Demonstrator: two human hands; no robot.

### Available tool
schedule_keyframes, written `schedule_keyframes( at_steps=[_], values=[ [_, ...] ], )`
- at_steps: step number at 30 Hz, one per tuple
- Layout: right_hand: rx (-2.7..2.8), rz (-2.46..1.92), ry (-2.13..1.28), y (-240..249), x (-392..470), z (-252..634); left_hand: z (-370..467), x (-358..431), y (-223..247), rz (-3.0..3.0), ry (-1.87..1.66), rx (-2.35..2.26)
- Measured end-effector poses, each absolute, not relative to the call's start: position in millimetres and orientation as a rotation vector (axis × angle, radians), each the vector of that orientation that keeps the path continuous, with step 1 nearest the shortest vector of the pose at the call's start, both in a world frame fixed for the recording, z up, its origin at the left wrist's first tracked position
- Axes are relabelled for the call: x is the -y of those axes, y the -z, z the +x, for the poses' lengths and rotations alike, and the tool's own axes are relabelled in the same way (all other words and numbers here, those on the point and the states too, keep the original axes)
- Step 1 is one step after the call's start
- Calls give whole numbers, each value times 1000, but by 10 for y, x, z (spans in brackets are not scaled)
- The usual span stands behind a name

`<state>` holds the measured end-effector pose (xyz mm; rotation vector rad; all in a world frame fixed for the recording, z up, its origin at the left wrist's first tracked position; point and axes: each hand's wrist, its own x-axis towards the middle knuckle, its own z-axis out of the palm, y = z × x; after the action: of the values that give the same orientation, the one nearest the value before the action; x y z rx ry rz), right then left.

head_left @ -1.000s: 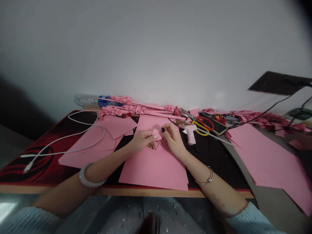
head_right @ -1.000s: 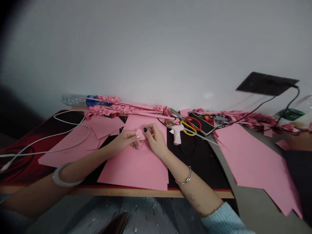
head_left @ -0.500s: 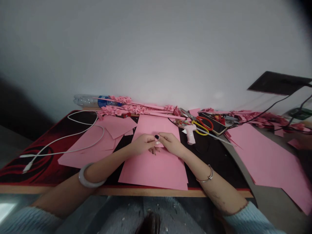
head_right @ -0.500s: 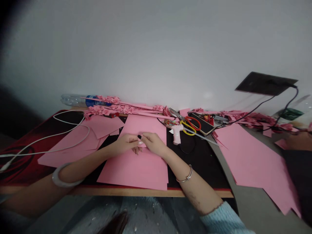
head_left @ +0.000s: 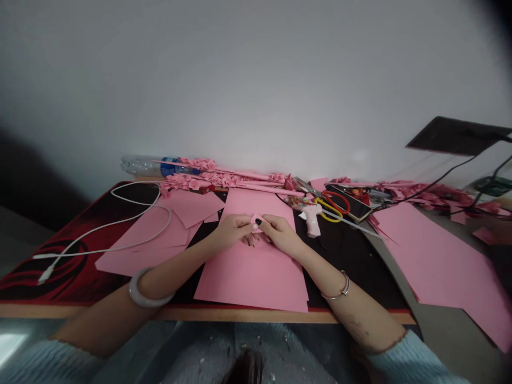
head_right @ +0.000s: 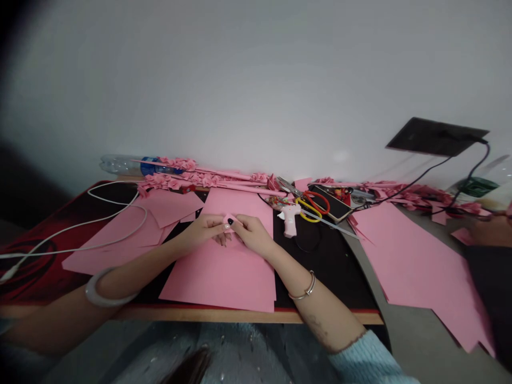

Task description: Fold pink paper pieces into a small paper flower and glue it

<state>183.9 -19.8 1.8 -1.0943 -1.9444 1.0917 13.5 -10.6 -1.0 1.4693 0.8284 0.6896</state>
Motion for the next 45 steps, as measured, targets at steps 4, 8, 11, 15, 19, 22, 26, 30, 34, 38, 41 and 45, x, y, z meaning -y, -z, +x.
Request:
schedule_keyframes(
  at_steps=[4,8,11,15,19,22,26,30,34,38,41,45],
  values=[
    [1925,-1073,-1135,-30,212,1833,126,91,16,1464,-698,-828],
    [1922,-1039,-1130,-40,219,1828,129,107,-18,1444,-688,-839],
    [1927,-1034,-1115,-45,214,1833,131,107,-8,1465,-688,-831],
    [1958,-1056,-1079,-44,192,1849,131,94,48,1553,-749,-817],
    [2031,-1094,-969,-30,171,1870,111,97,51,1666,-845,-892],
    [2096,-1115,-848,-17,162,1888,83,98,29,1763,-845,-999],
    [2154,-1123,-677,-12,151,1908,54,76,43,1828,-830,-1049],
    [2146,-1134,-628,-19,137,1918,42,35,86,1799,-850,-1036],
    [2136,-1139,-663,-30,137,1914,36,10,98,1716,-856,-1007],
    [2131,-1105,-776,-41,157,1903,34,10,82,1668,-836,-981],
    [2112,-1083,-860,-42,170,1897,36,14,75,1645,-811,-947],
    [2072,-1101,-867,-42,175,1888,50,15,82,1583,-825,-909]
  ],
)
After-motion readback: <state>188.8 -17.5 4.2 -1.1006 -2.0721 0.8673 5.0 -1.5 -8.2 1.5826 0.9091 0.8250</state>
